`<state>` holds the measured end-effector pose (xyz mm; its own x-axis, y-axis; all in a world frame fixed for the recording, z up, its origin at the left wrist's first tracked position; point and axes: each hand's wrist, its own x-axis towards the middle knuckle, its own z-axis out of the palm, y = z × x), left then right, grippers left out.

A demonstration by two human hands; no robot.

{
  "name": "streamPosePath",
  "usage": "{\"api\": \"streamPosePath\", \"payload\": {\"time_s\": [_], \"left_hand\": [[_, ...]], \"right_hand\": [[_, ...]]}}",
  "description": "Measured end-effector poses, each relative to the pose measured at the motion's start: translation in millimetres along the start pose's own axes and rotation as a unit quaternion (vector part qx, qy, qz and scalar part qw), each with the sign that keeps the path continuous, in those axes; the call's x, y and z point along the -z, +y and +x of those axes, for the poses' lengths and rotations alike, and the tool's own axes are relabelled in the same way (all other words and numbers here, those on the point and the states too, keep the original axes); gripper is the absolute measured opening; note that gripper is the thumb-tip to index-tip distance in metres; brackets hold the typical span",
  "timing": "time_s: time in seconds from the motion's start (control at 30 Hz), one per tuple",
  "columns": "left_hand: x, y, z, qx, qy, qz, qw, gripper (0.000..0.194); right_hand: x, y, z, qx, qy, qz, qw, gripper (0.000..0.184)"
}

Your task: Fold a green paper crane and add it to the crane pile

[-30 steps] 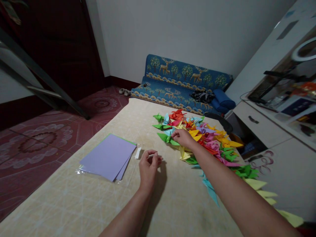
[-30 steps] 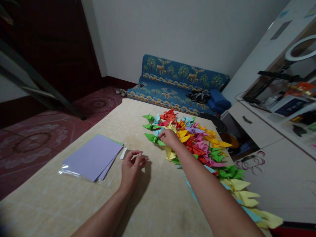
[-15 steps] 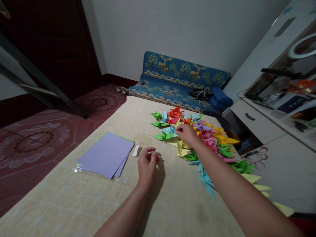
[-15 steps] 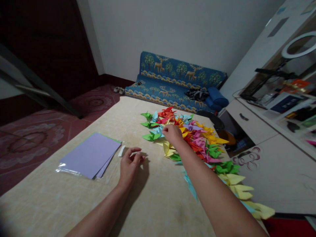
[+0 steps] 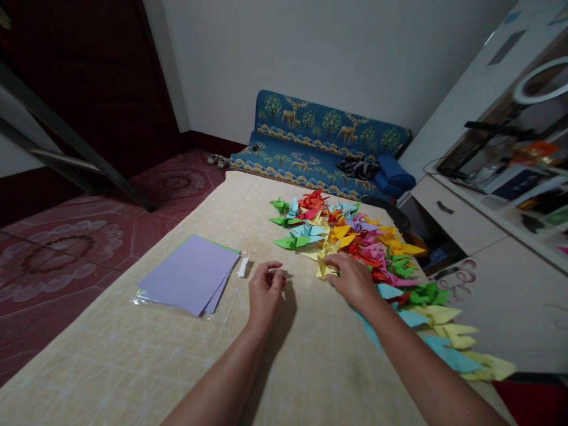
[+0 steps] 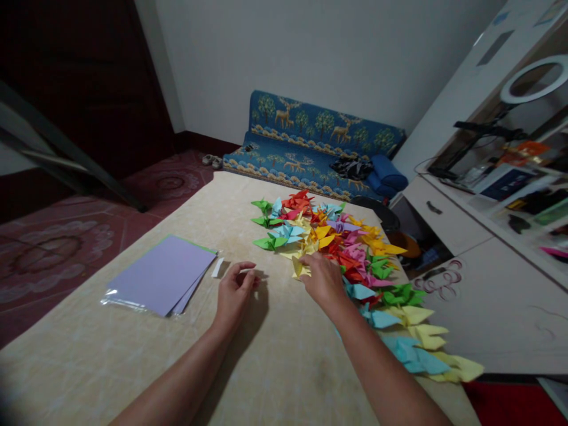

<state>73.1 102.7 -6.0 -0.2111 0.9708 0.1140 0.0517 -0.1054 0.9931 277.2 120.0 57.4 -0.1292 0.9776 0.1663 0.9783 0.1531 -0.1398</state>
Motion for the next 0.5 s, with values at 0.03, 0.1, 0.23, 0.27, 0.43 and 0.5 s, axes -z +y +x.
{"api": "streamPosePath", "payload": {"time_s": [0.03,0.1,0.23,0.27,0.43,0.5], "left_hand": [[-0.3,-0.1,0.7,-0.013,0.0,0.013,1.0,0.021],[-0.9,0.3,5.4,-0.043,0.004,0.046,0.998,0.019],[-2.5,2.0,31.1,-0.086,0.024,0.138,0.986,0.03],[-3.3,2.4,39.7,-0.089,0.027,0.163,0.982,0.033],[-11.0,2.4,73.7,-0.092,-0.012,0.291,0.952,0.044],[-15.1,1.3,80.4,-0.093,-0.036,0.324,0.941,0.048]], "right_hand": [[-2.2,-1.1,-0.5,0.008,0.0,-0.005,1.0,0.031],[-5.2,-4.3,-2.1,0.027,0.002,-0.012,1.0,0.03],[-4.9,-10.7,-8.7,0.046,0.031,-0.029,0.998,0.034],[-4.1,-11.3,-10.7,0.045,0.046,-0.037,0.997,0.034],[-2.0,-6.3,-17.0,0.027,0.062,-0.063,0.996,0.042],[-2.9,-3.1,-17.0,0.025,0.052,-0.063,0.996,0.044]]}}
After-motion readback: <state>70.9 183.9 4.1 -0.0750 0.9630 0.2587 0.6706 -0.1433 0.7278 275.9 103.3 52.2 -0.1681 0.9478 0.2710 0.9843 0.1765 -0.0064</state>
